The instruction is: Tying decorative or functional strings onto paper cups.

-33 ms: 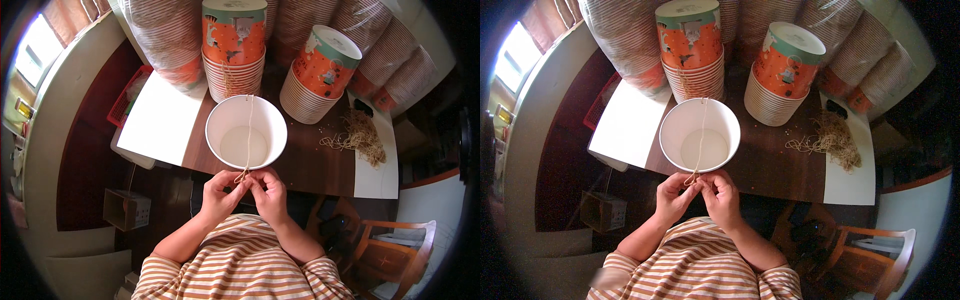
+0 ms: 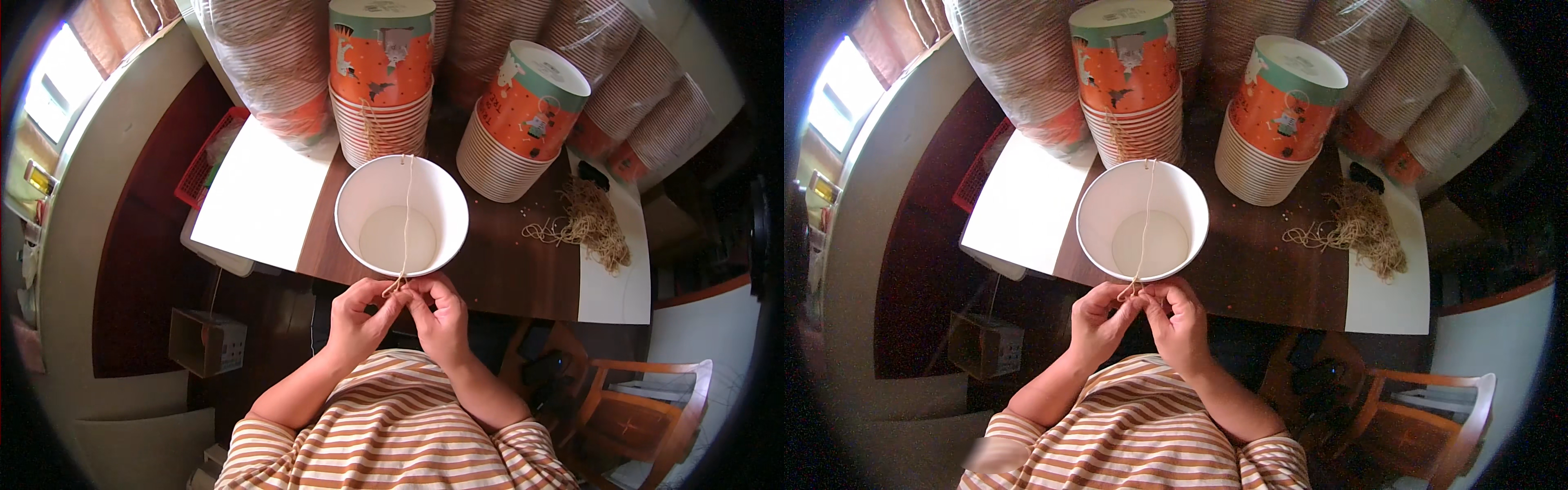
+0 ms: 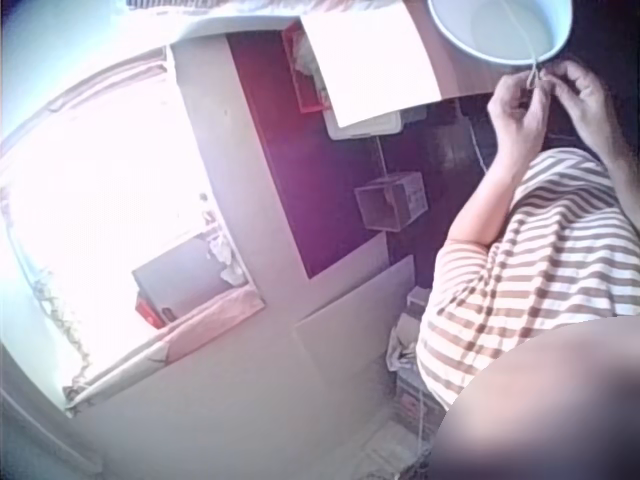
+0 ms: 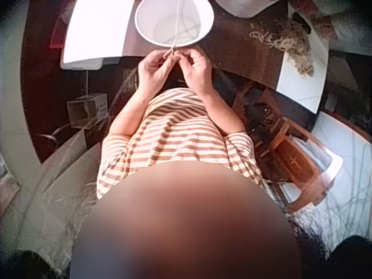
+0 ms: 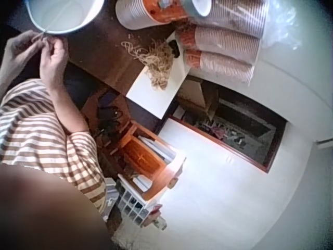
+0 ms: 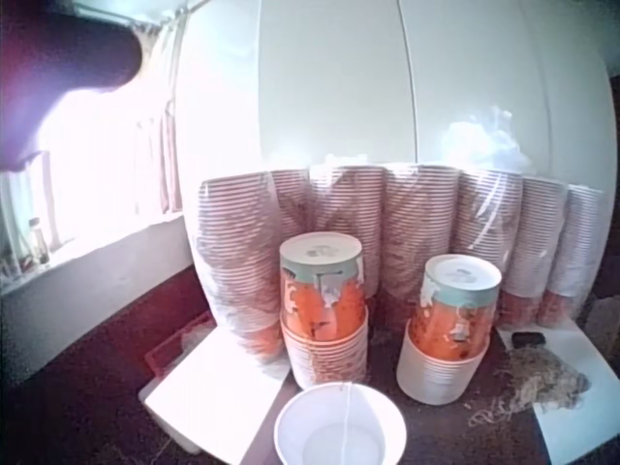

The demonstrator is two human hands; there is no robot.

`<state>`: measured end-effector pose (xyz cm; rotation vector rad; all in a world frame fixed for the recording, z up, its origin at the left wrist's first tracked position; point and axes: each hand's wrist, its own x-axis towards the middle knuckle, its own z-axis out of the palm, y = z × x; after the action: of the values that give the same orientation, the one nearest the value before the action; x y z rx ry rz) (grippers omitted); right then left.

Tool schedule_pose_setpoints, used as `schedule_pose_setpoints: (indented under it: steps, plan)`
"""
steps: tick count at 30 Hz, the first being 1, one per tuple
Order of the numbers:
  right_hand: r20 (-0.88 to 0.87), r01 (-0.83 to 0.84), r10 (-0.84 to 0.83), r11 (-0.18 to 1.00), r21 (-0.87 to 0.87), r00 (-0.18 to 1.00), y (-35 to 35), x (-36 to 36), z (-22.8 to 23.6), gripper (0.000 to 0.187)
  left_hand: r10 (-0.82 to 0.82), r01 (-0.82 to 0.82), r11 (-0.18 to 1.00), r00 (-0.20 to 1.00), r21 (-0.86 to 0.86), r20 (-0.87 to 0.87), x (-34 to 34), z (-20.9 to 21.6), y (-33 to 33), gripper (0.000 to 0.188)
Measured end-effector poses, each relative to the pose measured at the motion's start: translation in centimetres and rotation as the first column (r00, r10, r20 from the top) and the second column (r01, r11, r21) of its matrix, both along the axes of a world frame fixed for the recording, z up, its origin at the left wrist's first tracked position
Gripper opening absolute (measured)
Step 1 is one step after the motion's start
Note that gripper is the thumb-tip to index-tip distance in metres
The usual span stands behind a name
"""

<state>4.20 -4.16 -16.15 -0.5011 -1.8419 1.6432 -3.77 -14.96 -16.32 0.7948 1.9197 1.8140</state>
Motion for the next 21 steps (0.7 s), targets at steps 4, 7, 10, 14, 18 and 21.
schedule_pose_setpoints:
  steps: [4, 7, 10, 14, 18, 21]
  plan:
    - [0.047, 0.018, -0.024, 0.993, 0.117, 0.999, 0.12, 0.06, 0.26, 0.01, 0.028, -0.029, 0.999, 0.998, -0.02, -0.056, -0.15, -0.17, -0.09, 0.007]
    - [0.052, 0.028, -0.037, 0.985, 0.168, 0.998, 0.1, -0.07, 0.36, 0.011, 0.058, -0.058, 0.998, 0.996, 0.001, -0.061, -0.16, -0.33, -0.17, 0.003]
    - [0.043, 0.042, -0.051, 0.98, 0.195, 0.998, 0.17, -0.22, 0.35, 0.012, 0.067, -0.068, 0.998, 0.995, -0.013, -0.071, -0.2, -0.16, -0.26, 0.003]
    - [0.098, 0.028, -0.044, 0.987, 0.155, 0.994, 0.44, 0.05, 0.36, 0.013, 0.103, -0.104, 0.995, 0.99, -0.002, 0.091, -0.39, 0.13, -0.64, 0.005]
    - [0.049, 0.021, -0.026, 0.996, 0.088, 0.998, 0.4, -0.04, 0.18, 0.013, 0.062, -0.064, 0.998, 0.992, 0.021, 0.11, -0.39, 0.0, -0.88, 0.007]
    - [0.036, -0.031, 0.032, 0.999, -0.03, 0.999, 0.4, -0.02, -0.38, 0.013, 0.056, -0.066, 0.996, 0.986, 0.063, 0.156, -0.21, 0.12, -0.79, 0.009]
